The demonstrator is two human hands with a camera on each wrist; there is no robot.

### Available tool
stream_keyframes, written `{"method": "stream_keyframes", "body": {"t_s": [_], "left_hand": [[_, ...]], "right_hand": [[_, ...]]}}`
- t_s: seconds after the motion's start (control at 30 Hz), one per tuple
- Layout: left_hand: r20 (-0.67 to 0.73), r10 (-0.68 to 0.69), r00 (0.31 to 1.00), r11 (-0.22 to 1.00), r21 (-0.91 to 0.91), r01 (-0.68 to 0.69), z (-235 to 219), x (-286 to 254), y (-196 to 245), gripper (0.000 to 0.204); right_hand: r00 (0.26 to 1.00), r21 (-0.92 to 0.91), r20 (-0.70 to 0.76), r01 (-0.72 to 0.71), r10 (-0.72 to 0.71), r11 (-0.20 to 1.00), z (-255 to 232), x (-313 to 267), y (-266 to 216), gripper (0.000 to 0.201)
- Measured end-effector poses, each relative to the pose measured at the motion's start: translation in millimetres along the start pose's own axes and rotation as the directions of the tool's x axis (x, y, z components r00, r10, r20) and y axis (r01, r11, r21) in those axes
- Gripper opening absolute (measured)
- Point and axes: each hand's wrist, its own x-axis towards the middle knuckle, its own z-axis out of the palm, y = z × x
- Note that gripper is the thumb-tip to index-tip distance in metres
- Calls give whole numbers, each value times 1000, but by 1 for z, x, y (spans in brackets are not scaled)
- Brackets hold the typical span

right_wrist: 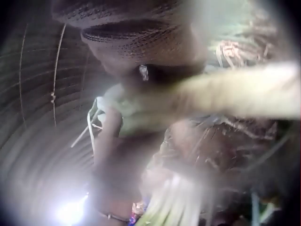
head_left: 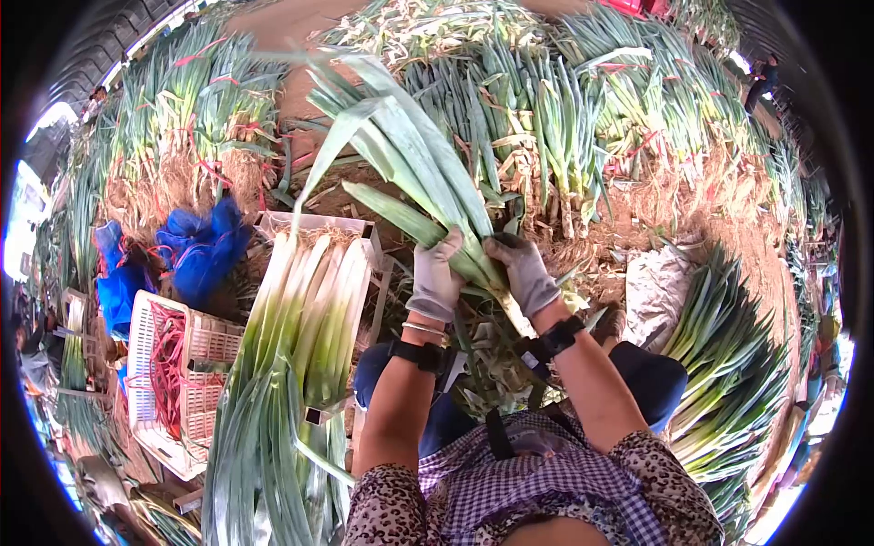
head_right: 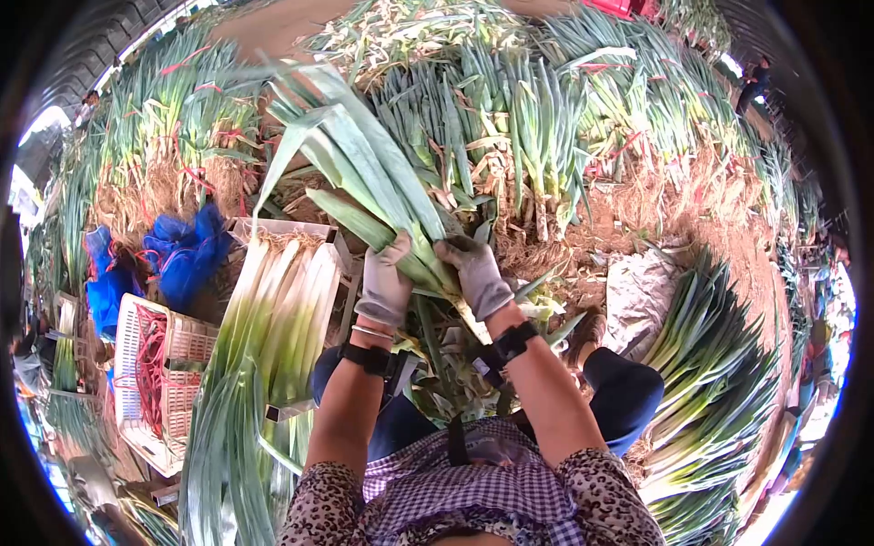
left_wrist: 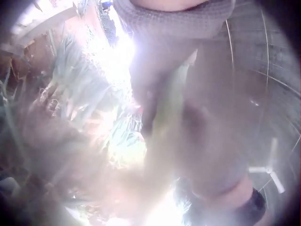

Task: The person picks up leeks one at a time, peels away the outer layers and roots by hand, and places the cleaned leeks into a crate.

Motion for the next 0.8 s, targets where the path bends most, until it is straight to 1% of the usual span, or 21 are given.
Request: {"method": "stream_keyframes", "body": {"t_s": [0.03,0.07,0.13,0.17,0.23,0.27,0.3,0.33,0.37,0.4,0.43,0.47,0.5,0.53,0.57,0.6,0.67,0.7,0.73,0.77,0.8], "left_hand": [[-111,6,994,994,-110,-18,3,3,-4,17],[-151,-55,987,984,-175,28,-1,5,-10,18],[-298,-69,952,990,-139,29,2,8,-27,21],[-412,-125,902,988,-132,77,9,3,-33,24],[-307,-139,941,985,-140,100,5,2,-48,25],[-250,-147,957,983,-142,114,2,2,-58,25],[-249,-153,956,977,-180,110,3,3,-65,24],[-230,-169,958,978,-163,133,4,2,-68,23],[-210,-183,961,977,-146,154,3,0,-70,23],[-192,-196,962,976,-129,173,4,-2,-72,23],[-236,-127,964,988,-114,102,14,-6,-68,15],[-205,-81,975,993,-103,60,11,-4,-59,15],[-219,-49,974,995,-100,28,12,-5,-47,16],[-233,-20,972,995,-97,-2,12,-5,-38,17],[-222,-7,975,993,-119,-20,6,-3,-36,18],[-217,-15,976,994,-106,-8,1,-2,-29,17],[-250,-27,968,984,-175,-18,-2,2,-17,18],[-245,9,970,985,-166,-52,-2,6,-14,17],[-252,0,968,984,-170,-45,-2,11,-11,17],[-260,-18,965,984,-178,-30,-2,15,-9,17],[-267,-40,963,983,-186,-11,-3,19,-8,17]], "right_hand": [[1000,163,-23,10,-6,987,6,7,10,28],[1000,212,-12,-12,15,977,6,8,21,27],[993,307,-48,-91,111,947,8,2,31,28],[989,234,-74,-110,131,966,4,1,37,27],[978,93,-134,-150,161,984,-15,5,59,26],[983,-45,-166,-91,83,995,-22,6,71,26],[982,-183,-187,-33,-2,983,-30,8,85,26],[976,-318,-197,22,-89,948,-37,10,99,26],[953,-133,-298,-91,48,987,-43,13,112,27],[929,-316,-369,-114,-11,942,-55,12,133,27],[902,-485,-424,-149,-82,862,-72,5,158,28],[928,-708,-344,-155,-144,689,-86,-9,163,29],[944,-875,-260,-141,-205,463,-98,-24,167,30],[985,-993,-54,-35,-167,114,-111,-47,162,32],[964,-924,-241,-191,-116,333,-125,-59,172,34],[914,-785,-405,-333,-25,523,-142,-69,183,36],[877,-826,-478,-471,59,311,-177,-80,198,39],[850,-794,-500,-526,164,307,-182,-78,187,41],[899,-817,-436,-380,-33,435,-179,-68,185,37],[896,-826,-379,-215,-232,521,-176,-57,184,34],[923,-660,-366,-166,-121,733,-120,-56,104,32]]}}
